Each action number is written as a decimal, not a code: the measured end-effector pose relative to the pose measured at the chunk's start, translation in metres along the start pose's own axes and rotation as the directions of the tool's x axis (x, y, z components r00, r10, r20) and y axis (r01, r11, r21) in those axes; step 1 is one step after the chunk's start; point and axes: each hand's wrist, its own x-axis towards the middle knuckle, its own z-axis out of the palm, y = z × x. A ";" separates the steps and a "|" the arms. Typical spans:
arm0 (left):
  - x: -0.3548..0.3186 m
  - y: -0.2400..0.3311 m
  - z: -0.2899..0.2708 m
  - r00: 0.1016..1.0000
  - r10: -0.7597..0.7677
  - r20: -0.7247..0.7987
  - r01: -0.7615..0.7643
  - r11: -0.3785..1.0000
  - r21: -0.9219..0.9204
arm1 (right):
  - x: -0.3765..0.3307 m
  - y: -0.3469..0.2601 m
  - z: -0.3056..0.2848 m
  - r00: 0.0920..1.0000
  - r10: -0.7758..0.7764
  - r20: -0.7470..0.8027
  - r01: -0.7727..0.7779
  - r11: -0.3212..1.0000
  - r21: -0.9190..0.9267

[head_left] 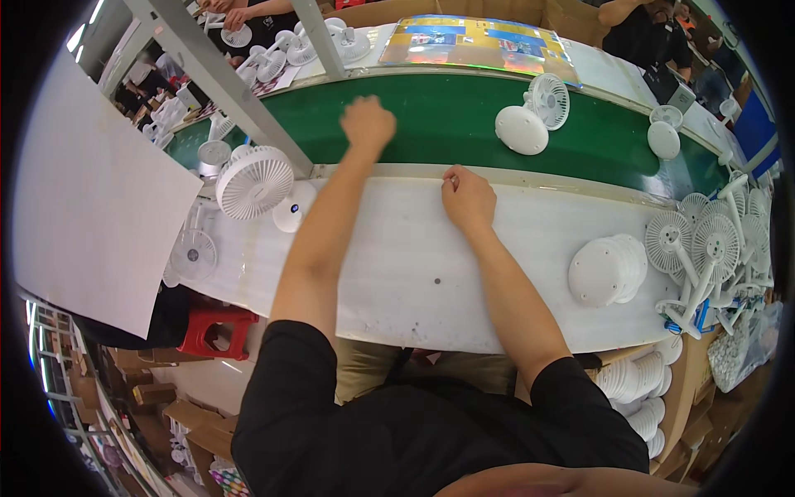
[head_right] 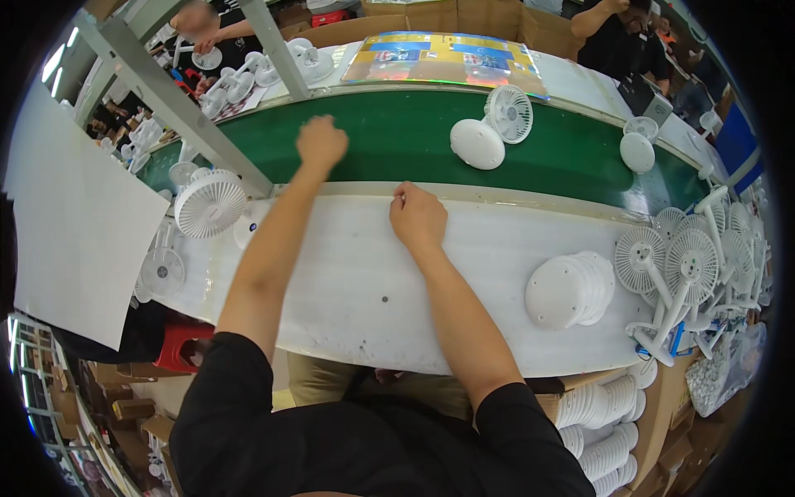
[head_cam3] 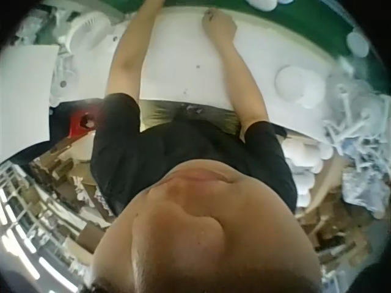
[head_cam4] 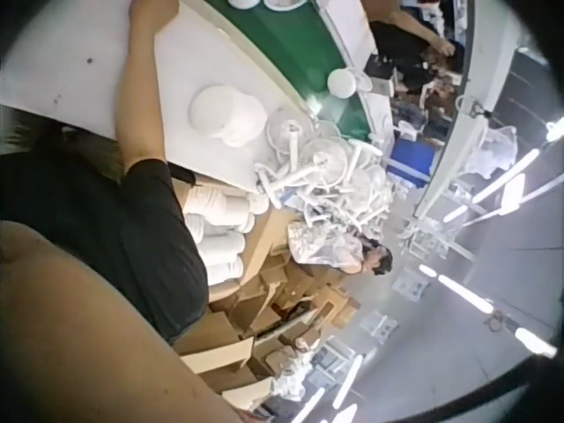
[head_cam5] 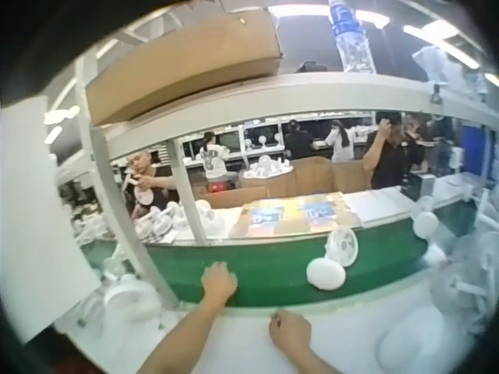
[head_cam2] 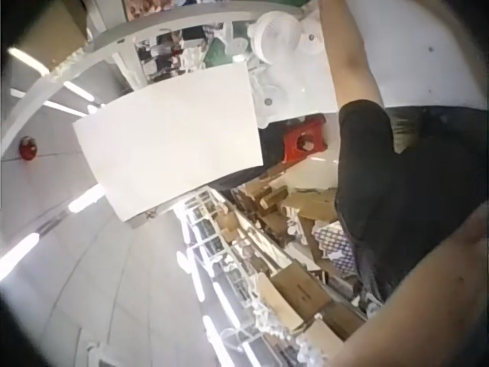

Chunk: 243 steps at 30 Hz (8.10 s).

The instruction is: Assembling small portable fans by inserting batteries and attaching the fan head to the base.

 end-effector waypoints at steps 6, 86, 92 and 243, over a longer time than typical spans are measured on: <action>-0.065 0.028 0.051 0.971 0.211 0.113 -0.167 0.935 -0.312 | 0.004 0.007 -0.001 1.000 -0.017 -0.011 0.017 1.000 -0.004; -0.339 0.023 -0.158 0.974 -0.025 -0.223 -0.212 0.231 -0.950 | -0.187 -0.074 -0.114 0.772 -0.372 -0.515 0.581 0.742 0.335; -0.344 0.025 -0.157 0.989 -0.138 -0.058 -0.072 -0.096 -0.993 | -0.181 -0.085 -0.126 0.760 -0.554 -0.339 0.632 0.750 0.193; -0.382 -0.027 -0.166 0.985 -0.074 -0.155 -0.137 0.199 -0.970 | -0.240 -0.079 -0.117 0.973 -0.094 -0.212 0.232 0.407 0.883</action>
